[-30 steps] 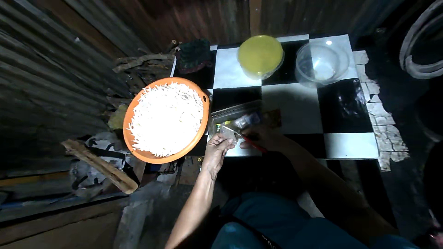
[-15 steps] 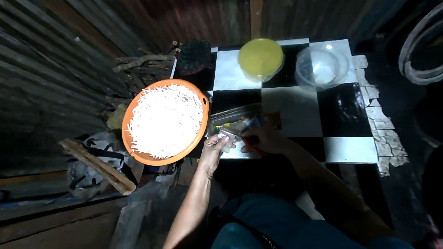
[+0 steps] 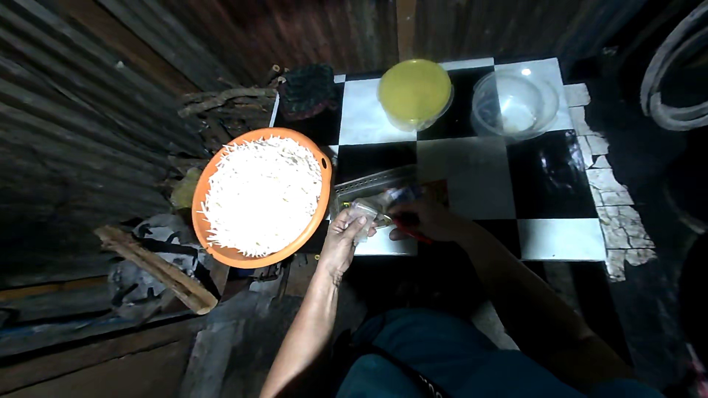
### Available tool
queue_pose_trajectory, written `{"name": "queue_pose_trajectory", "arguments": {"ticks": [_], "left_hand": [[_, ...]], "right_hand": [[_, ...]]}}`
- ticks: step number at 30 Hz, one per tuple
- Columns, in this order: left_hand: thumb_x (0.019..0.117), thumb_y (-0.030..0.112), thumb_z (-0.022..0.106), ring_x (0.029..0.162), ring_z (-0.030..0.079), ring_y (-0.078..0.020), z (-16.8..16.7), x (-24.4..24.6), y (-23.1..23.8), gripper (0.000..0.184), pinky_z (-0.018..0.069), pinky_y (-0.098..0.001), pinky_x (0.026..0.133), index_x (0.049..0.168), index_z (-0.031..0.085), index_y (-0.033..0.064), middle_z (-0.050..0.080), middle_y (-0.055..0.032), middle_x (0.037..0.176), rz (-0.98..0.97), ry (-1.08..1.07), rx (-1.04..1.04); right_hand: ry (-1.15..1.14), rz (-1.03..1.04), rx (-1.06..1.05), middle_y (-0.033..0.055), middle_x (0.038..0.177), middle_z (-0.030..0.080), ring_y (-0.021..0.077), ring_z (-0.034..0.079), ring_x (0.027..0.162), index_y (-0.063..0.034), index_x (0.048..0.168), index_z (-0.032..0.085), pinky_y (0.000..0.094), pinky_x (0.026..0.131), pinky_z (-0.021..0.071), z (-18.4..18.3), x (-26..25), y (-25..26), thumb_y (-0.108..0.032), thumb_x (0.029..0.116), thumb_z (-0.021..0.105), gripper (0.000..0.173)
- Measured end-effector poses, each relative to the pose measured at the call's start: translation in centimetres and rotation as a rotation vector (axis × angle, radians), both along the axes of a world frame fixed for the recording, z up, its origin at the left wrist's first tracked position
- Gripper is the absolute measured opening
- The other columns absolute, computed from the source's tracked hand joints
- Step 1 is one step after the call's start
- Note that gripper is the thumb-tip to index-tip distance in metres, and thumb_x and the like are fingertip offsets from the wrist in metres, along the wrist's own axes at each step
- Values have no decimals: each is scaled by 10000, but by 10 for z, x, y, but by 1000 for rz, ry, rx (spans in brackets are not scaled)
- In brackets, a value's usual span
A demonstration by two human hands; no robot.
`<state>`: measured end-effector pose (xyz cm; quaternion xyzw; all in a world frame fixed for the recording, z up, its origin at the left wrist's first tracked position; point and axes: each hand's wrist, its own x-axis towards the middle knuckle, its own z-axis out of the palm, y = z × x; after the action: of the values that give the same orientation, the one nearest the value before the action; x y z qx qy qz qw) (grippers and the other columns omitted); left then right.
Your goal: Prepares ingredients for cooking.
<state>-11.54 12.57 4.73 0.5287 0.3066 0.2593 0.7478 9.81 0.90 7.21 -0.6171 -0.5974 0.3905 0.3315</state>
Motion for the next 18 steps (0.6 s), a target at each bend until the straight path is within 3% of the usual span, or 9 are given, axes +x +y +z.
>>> {"name": "queue_pose_trajectory", "arguments": {"ticks": [3, 5, 7, 9, 12, 15, 18], "left_hand": [[951, -89, 524, 895, 733, -225, -1, 1, 2, 303, 616, -353, 815, 1221, 604, 23, 728, -158, 1094, -36, -31, 1], [978, -41, 532, 860, 721, -194, -1, 1, 2, 297, 612, -331, 793, 1251, 598, 54, 724, -124, 1043, -43, -22, -15], [1014, 46, 538, 783, 700, -144, -3, 1, 2, 181, 607, -300, 743, 1150, 655, 69, 720, -72, 934, 0, -13, -36], [1018, 29, 537, 773, 711, -151, -4, 2, 3, 134, 612, -305, 741, 1058, 663, 51, 729, -75, 891, 20, -6, -43], [964, -49, 558, 869, 741, -230, 1, 2, 4, 178, 622, -355, 798, 1118, 589, 34, 739, -149, 997, -41, -14, -42], [945, -82, 565, 788, 723, -185, 5, 4, 2, 238, 618, -318, 760, 1147, 586, 44, 732, -115, 924, -69, 21, -44], [984, -37, 547, 719, 686, -136, 4, 4, 1, 169, 599, -271, 712, 1116, 634, 24, 713, -84, 856, -64, 38, -63]], "right_hand": [[31, -13, -61, 111, 1030, 708, 174, 667, 873, -59, 1255, 685, 378, 816, 570, -2, 3, 1, -397, 922, 768, 482], [47, -14, -100, 101, 1027, 701, 159, 655, 862, -71, 1269, 685, 359, 801, 564, 3, 2, 1, -405, 924, 762, 486], [52, -9, -94, 83, 978, 708, 133, 647, 818, -80, 1259, 694, 337, 765, 558, 3, 2, 0, -430, 923, 756, 489], [45, 2, -77, 82, 961, 708, 133, 645, 803, -84, 1244, 700, 340, 753, 556, 1, 4, 0, -435, 927, 749, 476], [59, 10, -57, 84, 949, 708, 133, 644, 803, -70, 1219, 706, 347, 766, 558, -1, 3, 1, -414, 924, 758, 456], [94, -2, -50, 78, 940, 705, 112, 636, 797, -44, 1200, 703, 321, 765, 552, -3, 1, 0, -393, 921, 766, 451], [129, -13, -66, 93, 975, 705, 121, 642, 826, -40, 1239, 688, 328, 798, 556, -7, 2, 0, -359, 928, 766, 453]]}}
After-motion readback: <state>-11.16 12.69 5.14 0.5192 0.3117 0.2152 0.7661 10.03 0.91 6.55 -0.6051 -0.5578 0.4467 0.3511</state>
